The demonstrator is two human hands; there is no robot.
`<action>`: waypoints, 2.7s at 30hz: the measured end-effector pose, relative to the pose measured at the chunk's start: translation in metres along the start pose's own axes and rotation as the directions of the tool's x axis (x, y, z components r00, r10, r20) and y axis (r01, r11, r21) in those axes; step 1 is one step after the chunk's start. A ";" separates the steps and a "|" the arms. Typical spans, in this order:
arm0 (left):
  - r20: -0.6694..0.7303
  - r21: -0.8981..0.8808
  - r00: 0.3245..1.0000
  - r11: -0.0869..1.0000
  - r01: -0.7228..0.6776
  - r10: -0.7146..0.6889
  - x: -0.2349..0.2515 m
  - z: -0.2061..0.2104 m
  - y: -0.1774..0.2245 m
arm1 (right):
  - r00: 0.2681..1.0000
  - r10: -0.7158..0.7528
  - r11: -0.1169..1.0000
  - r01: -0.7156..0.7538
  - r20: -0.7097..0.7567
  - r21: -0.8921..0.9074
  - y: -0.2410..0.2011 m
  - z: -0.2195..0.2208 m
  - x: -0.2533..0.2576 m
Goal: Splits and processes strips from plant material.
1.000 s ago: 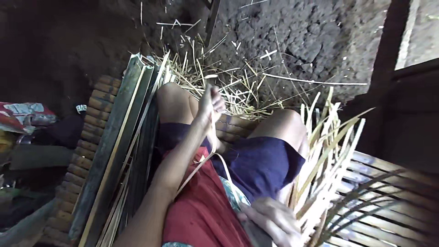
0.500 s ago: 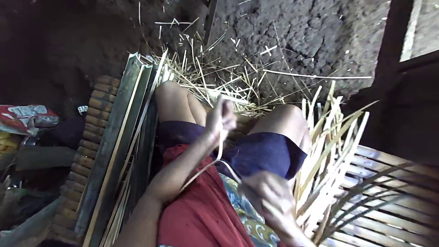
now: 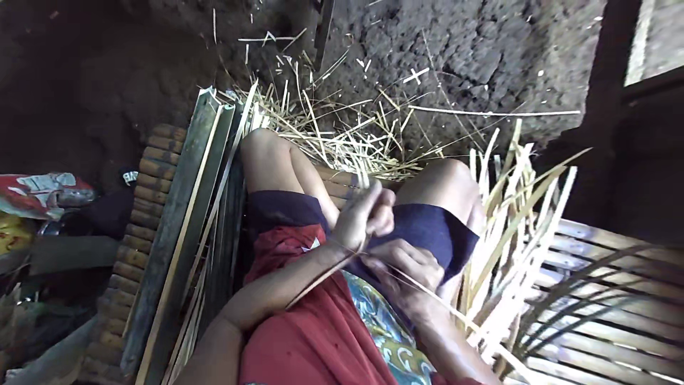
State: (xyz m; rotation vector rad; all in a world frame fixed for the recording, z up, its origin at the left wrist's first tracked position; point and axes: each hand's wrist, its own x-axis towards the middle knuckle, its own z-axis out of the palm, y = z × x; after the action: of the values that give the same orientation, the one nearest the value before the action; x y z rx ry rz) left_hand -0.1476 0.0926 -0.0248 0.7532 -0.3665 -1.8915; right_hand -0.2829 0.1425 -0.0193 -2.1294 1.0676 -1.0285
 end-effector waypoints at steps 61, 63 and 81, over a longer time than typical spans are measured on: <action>-0.390 0.531 0.728 0.784 -0.323 0.564 0.125 -0.033 0.056 | 0.980 0.104 0.988 -0.121 -0.167 -0.095 -0.019 -0.019 -0.005; -0.301 0.790 0.783 0.603 -0.115 0.544 0.136 -0.064 0.071 | 0.968 0.223 0.974 -0.227 -0.119 -0.026 -0.019 -0.018 -0.005; 0.704 0.659 0.532 0.711 -0.244 -0.470 0.043 0.068 0.083 | 0.585 0.621 0.742 -0.652 0.522 -0.153 0.025 -0.021 0.008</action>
State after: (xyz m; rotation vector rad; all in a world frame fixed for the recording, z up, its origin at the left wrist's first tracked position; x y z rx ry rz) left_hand -0.1451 0.0124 0.0587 0.2095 -1.8187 -2.1485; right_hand -0.3074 0.1195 -0.0230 -1.5923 1.3200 -0.0742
